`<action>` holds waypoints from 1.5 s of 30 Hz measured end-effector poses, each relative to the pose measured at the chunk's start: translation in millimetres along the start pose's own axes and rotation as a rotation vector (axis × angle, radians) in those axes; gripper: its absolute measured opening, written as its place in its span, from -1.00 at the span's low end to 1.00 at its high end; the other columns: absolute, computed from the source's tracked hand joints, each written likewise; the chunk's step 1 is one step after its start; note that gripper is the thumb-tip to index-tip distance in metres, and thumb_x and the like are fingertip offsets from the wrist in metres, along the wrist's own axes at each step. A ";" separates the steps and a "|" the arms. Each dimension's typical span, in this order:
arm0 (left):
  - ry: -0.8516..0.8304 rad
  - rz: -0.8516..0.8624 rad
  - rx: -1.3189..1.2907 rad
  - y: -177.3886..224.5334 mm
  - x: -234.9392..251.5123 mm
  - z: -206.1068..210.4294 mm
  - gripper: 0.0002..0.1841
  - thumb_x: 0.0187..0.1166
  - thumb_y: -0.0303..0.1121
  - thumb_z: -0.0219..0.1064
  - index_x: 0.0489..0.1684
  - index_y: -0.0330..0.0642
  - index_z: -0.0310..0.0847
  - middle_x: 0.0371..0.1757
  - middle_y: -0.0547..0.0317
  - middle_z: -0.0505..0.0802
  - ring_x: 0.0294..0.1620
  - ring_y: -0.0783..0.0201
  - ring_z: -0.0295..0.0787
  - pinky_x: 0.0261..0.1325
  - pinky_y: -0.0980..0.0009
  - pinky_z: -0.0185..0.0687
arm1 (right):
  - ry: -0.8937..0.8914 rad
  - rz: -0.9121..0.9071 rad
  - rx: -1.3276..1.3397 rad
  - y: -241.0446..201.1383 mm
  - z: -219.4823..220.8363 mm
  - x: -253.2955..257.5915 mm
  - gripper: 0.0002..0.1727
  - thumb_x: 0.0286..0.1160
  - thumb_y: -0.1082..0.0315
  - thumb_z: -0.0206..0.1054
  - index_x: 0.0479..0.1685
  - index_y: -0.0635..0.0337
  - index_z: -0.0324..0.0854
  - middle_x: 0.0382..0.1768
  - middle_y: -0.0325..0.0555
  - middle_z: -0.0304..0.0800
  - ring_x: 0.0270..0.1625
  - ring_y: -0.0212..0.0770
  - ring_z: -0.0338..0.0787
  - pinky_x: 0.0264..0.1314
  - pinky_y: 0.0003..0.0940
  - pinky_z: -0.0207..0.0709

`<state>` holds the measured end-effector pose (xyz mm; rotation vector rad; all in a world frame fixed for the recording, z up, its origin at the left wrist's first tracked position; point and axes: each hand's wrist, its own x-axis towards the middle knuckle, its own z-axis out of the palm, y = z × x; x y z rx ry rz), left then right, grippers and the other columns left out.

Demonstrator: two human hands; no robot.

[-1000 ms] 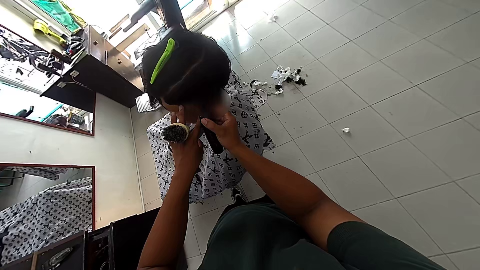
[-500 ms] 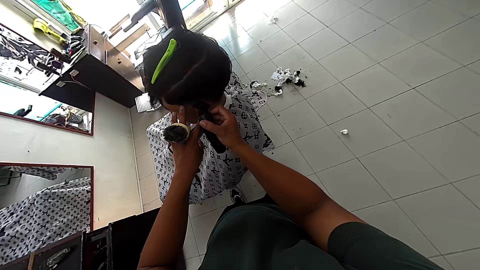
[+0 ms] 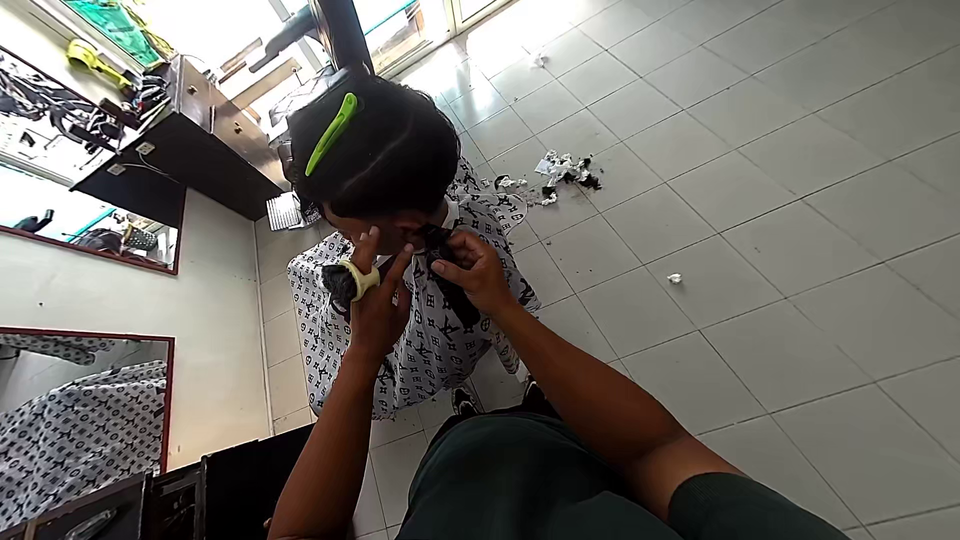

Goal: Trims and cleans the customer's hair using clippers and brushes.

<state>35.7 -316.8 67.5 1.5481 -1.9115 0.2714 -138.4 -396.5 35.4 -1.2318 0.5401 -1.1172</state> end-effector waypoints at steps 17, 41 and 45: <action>0.145 -0.169 -0.114 40.2 51.2 -6.2 -0.77 0.43 -0.37 0.49 0.00 -0.15 0.87 0.38 -0.13 0.74 0.39 0.04 0.68 0.38 0.11 0.61 | 0.225 0.022 0.063 -19.2 -40.9 -5.6 -0.71 0.28 0.41 0.48 -0.03 0.06 0.56 -0.41 -0.31 0.83 -0.43 -0.38 0.84 -0.31 -0.42 0.79; -0.108 -0.235 0.228 -2.7 2.7 5.4 -0.22 0.34 -0.49 0.50 0.68 0.28 0.49 0.95 0.00 -0.01 0.94 -0.17 -0.28 0.69 -0.39 -0.02 | 0.076 -0.023 -0.157 -8.8 42.3 25.1 -0.72 0.31 0.48 0.50 -0.09 0.17 0.51 -0.41 -0.30 0.78 -0.39 -0.50 0.77 -0.26 -0.54 0.69; -0.116 -0.232 0.223 -3.1 2.7 4.9 -0.24 0.34 -0.50 0.50 0.65 0.27 0.53 0.95 -0.02 0.00 0.94 -0.18 -0.28 0.70 -0.37 -0.04 | 0.074 -0.034 -0.161 -7.5 41.9 25.7 -0.72 0.32 0.48 0.50 -0.09 0.15 0.51 -0.42 -0.32 0.78 -0.40 -0.52 0.76 -0.26 -0.56 0.67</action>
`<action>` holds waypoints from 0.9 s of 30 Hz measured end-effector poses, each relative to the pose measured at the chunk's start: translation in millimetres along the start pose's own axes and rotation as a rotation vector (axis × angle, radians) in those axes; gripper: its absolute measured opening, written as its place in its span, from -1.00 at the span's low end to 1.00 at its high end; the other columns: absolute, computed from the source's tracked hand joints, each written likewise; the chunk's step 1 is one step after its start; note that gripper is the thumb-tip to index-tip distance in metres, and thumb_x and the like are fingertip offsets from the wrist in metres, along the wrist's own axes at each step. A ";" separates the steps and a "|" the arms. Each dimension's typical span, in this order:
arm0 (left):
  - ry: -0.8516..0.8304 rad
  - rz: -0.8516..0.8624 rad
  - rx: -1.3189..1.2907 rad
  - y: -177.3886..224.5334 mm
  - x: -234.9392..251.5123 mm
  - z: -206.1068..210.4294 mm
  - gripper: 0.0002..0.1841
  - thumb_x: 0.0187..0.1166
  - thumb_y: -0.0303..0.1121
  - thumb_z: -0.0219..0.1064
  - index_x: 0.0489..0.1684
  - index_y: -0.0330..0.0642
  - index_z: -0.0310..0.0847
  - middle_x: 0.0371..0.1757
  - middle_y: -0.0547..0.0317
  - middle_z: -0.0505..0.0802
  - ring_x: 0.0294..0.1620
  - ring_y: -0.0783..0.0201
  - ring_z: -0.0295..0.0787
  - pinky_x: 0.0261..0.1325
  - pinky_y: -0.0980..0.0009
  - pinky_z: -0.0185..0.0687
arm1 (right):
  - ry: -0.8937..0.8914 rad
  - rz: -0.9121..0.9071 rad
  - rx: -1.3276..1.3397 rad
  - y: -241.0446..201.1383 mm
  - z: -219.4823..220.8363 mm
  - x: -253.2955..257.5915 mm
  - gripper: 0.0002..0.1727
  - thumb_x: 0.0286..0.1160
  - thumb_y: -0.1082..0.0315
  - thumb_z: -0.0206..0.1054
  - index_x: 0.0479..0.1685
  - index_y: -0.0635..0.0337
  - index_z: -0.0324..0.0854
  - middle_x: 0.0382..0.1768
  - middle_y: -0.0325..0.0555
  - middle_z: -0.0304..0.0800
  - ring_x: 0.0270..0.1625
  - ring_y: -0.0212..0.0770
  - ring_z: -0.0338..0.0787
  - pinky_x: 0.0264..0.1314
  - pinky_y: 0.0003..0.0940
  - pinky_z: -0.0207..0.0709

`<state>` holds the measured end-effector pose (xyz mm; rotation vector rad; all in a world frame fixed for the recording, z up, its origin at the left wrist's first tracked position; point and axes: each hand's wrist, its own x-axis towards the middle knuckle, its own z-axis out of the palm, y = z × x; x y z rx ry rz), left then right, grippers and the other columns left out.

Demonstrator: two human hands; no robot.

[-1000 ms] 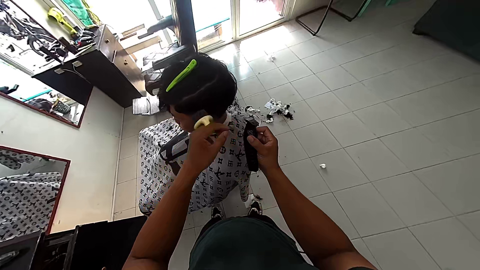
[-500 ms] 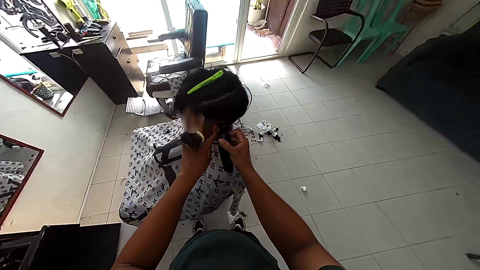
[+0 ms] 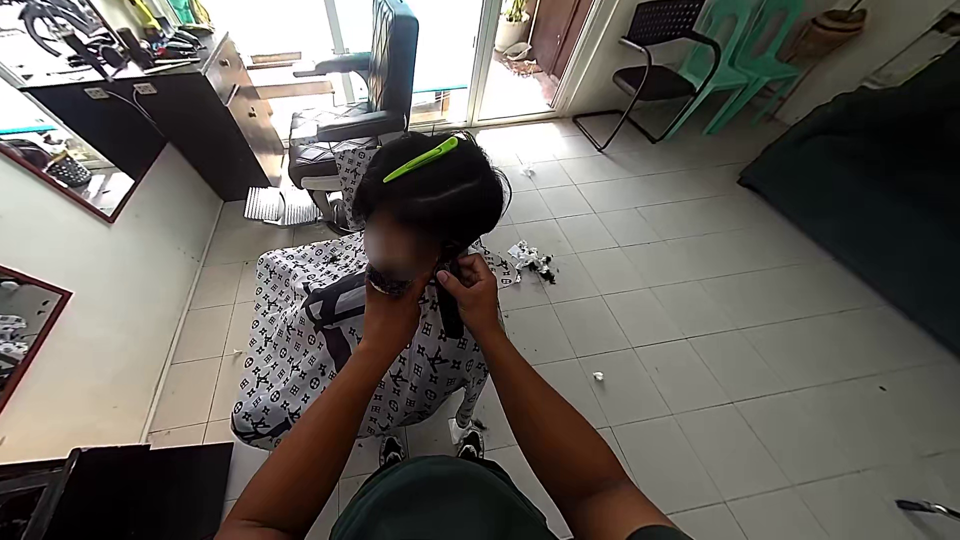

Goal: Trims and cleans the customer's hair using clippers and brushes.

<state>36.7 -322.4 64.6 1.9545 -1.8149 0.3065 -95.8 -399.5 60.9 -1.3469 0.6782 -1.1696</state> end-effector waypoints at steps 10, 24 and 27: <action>-0.005 0.001 0.018 -0.2 -1.8 -0.2 -0.33 0.37 -0.49 0.48 0.59 0.16 0.61 0.94 -0.03 0.03 0.93 -0.18 -0.20 0.70 -0.35 -0.05 | -0.038 0.021 -0.042 -1.0 -1.0 2.5 -0.70 0.32 0.46 0.53 -0.05 0.17 0.54 -0.40 -0.29 0.79 -0.40 -0.51 0.75 -0.29 -0.57 0.66; -0.004 -0.004 -0.004 -0.1 -1.1 0.1 -0.28 0.33 -0.50 0.50 0.61 0.20 0.58 0.94 -0.04 0.02 0.93 -0.18 -0.22 0.73 -0.35 -0.10 | -0.046 -0.001 -0.058 -1.0 -2.7 3.4 -0.69 0.32 0.44 0.54 -0.04 0.16 0.54 -0.39 -0.30 0.77 -0.39 -0.52 0.74 -0.29 -0.59 0.65; -0.067 -0.041 -0.022 2.4 -0.3 -4.5 -0.43 0.42 -0.46 0.47 0.51 0.05 0.68 0.90 -0.13 0.13 0.90 -0.25 -0.09 0.70 -0.38 -0.07 | -0.090 0.016 -0.112 -4.2 -4.5 4.9 -0.67 0.32 0.43 0.58 -0.03 0.20 0.55 -0.39 -0.26 0.79 -0.39 -0.50 0.75 -0.28 -0.56 0.65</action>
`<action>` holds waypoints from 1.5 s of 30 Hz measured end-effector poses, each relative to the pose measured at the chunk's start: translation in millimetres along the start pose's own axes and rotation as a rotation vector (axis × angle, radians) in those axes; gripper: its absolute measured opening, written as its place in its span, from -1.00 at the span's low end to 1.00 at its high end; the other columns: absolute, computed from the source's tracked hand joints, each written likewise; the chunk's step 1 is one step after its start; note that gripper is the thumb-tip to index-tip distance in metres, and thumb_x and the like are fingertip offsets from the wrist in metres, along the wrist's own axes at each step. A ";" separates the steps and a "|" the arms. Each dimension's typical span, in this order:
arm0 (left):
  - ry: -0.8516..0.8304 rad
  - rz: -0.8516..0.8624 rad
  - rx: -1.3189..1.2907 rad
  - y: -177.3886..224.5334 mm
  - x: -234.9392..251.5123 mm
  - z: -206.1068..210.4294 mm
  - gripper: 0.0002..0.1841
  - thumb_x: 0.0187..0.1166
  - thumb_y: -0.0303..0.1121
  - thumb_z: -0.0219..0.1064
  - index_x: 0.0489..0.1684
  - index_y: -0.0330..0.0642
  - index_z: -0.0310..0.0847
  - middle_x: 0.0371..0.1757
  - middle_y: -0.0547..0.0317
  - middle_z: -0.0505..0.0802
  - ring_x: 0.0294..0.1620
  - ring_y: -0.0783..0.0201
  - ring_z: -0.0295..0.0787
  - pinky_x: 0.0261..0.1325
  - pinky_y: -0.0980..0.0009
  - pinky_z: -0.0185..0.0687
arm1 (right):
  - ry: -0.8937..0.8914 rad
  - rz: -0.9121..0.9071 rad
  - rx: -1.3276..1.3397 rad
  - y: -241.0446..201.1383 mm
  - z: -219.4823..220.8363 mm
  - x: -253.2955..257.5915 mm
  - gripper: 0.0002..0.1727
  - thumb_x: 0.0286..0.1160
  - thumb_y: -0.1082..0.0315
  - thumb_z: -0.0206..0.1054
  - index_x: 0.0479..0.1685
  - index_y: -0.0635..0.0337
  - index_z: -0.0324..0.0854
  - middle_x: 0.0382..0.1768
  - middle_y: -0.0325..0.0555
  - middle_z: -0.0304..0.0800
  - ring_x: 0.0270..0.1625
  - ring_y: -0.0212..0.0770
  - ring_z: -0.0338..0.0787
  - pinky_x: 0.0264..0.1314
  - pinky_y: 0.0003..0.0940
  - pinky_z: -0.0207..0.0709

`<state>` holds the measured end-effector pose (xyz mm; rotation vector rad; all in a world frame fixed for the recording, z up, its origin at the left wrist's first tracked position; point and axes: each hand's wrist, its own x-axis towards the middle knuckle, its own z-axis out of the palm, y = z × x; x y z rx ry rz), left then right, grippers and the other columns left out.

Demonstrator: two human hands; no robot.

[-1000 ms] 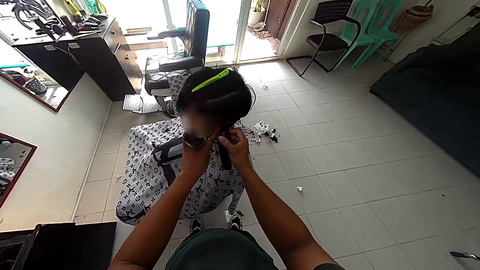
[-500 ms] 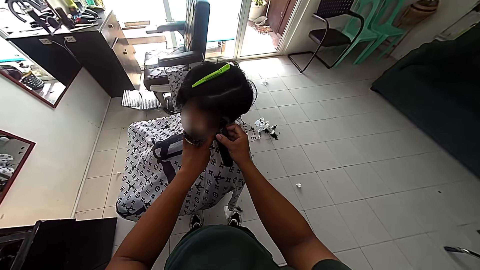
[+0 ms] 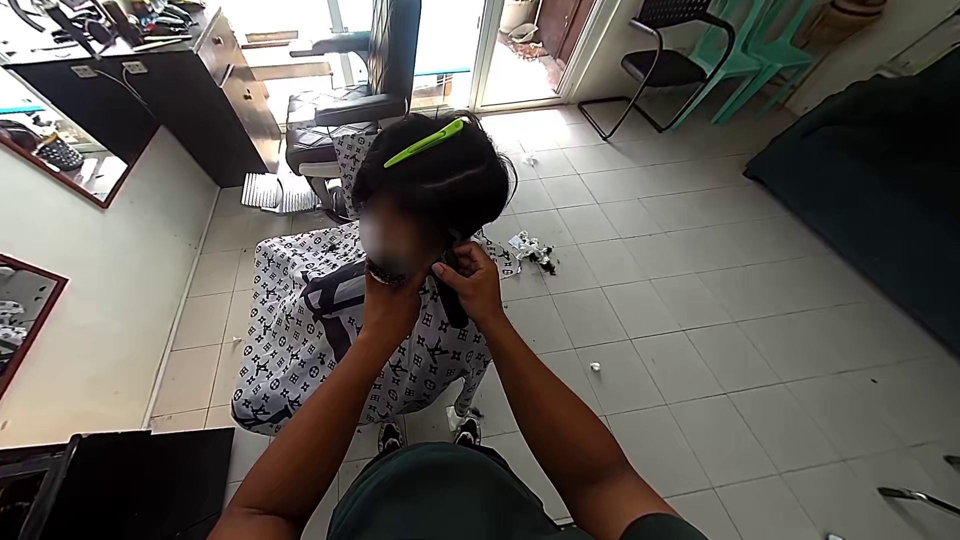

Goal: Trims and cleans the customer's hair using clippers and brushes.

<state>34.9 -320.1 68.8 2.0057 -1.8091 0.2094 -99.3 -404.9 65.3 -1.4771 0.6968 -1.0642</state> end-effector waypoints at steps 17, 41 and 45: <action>0.094 0.064 0.011 -5.2 -1.5 7.7 -0.54 0.36 -0.48 0.52 0.32 -0.11 0.77 0.92 -0.11 0.09 0.93 -0.21 -0.18 0.74 -0.34 -0.09 | -0.088 0.016 -0.099 -2.4 -7.2 2.3 -0.63 0.26 0.37 0.62 -0.04 0.20 0.56 -0.38 -0.21 0.76 -0.37 -0.45 0.74 -0.29 -0.51 0.64; -0.049 0.383 -0.496 22.4 8.8 -20.6 -0.77 0.65 -0.31 0.33 0.08 -0.15 0.85 0.16 0.08 0.89 0.13 0.29 0.83 0.13 0.34 0.76 | 0.190 0.136 0.333 23.2 -72.9 -39.7 -0.86 0.40 0.43 0.35 -0.12 0.16 0.56 -0.37 -0.18 0.89 -0.44 -0.31 0.87 -0.33 -0.38 0.80; -0.357 -0.048 -1.427 47.4 51.2 -36.9 -0.73 0.80 -0.30 0.12 -0.12 -0.14 0.78 -0.29 0.17 0.94 -0.46 0.43 0.85 -0.54 0.56 0.70 | 0.282 0.218 0.385 40.1 -92.9 -50.4 -0.90 0.48 0.47 0.28 -0.12 0.22 0.52 -0.38 -0.14 0.88 -0.42 -0.29 0.88 -0.33 -0.37 0.80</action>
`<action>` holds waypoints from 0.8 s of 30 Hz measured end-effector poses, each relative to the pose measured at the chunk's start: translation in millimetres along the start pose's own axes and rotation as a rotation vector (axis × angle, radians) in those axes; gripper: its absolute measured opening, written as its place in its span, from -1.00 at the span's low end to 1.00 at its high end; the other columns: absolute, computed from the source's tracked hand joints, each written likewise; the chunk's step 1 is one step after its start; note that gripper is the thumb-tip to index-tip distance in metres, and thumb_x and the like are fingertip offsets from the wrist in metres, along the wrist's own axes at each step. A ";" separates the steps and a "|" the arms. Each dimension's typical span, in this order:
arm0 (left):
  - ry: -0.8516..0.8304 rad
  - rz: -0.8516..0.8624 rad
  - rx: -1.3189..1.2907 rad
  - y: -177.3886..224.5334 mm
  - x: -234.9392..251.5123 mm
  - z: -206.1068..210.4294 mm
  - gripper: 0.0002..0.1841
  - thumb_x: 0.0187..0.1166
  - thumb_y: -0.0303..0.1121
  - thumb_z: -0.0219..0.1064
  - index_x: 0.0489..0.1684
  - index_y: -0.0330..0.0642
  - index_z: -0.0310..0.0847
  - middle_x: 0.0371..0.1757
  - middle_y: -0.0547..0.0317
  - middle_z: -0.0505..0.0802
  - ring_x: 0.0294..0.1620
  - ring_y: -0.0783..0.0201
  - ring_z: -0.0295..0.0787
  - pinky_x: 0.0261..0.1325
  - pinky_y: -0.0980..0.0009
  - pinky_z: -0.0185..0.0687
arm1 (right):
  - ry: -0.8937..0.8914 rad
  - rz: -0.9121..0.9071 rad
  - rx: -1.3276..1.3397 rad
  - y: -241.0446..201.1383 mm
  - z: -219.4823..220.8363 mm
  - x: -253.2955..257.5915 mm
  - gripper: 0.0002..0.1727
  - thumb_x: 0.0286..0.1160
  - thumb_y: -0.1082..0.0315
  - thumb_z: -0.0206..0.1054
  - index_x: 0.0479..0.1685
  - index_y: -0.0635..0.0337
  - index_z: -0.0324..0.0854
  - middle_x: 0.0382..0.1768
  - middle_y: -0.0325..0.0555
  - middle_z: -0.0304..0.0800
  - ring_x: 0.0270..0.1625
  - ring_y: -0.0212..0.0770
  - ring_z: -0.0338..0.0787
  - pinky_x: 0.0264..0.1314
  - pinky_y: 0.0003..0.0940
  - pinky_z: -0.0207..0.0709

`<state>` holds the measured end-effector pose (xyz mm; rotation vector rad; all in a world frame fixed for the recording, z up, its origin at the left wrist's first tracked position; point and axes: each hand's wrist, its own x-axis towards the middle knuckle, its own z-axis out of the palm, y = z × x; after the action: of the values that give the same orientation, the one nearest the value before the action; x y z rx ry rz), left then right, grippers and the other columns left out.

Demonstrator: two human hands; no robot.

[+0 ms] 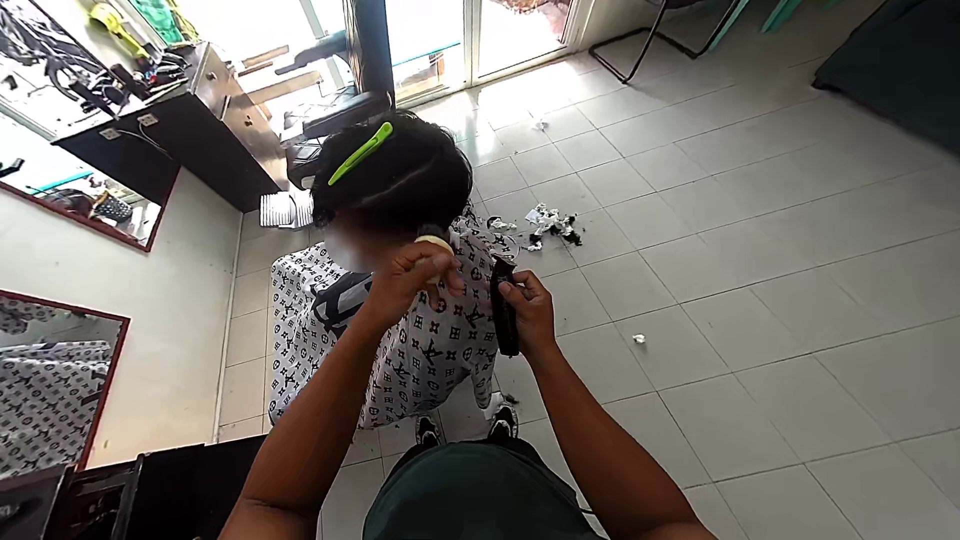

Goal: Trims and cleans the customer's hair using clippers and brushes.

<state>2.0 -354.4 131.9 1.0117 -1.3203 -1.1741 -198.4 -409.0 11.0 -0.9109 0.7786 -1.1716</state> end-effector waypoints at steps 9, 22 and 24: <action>0.075 -0.062 -0.219 -3.3 14.5 7.3 -0.77 0.76 -0.17 0.21 0.12 0.04 0.74 -0.16 0.17 0.91 -0.34 0.42 0.85 -0.45 0.59 0.71 | 0.023 0.083 0.088 1.7 -10.2 7.5 -0.85 0.44 0.51 0.35 -0.10 0.23 0.52 -0.43 -0.15 0.84 -0.44 -0.30 0.86 -0.32 -0.37 0.80; 0.331 0.172 1.667 -4.9 -7.6 3.1 -0.56 0.50 -0.26 0.42 0.40 0.16 0.74 0.89 -0.20 0.11 0.92 -0.27 -0.21 0.80 -0.32 -0.20 | -0.074 0.078 0.234 24.8 75.0 -0.6 -0.78 0.36 0.48 0.45 -0.11 0.18 0.51 -0.52 -0.29 0.68 -0.48 -0.46 0.70 -0.32 -0.49 0.66; 0.292 0.077 1.717 -8.8 -12.1 0.3 -0.52 0.42 -0.32 0.45 0.39 0.26 0.74 0.94 -0.05 0.00 0.94 -0.21 -0.32 0.77 -0.39 -0.27 | -0.077 0.065 0.247 26.5 86.7 1.0 -0.77 0.38 0.47 0.45 -0.13 0.17 0.47 -0.51 -0.30 0.65 -0.49 -0.48 0.67 -0.32 -0.52 0.64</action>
<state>2.4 -343.9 121.3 2.0977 -1.9796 0.5066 -110.7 -390.7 24.8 -0.7160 0.5829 -1.1401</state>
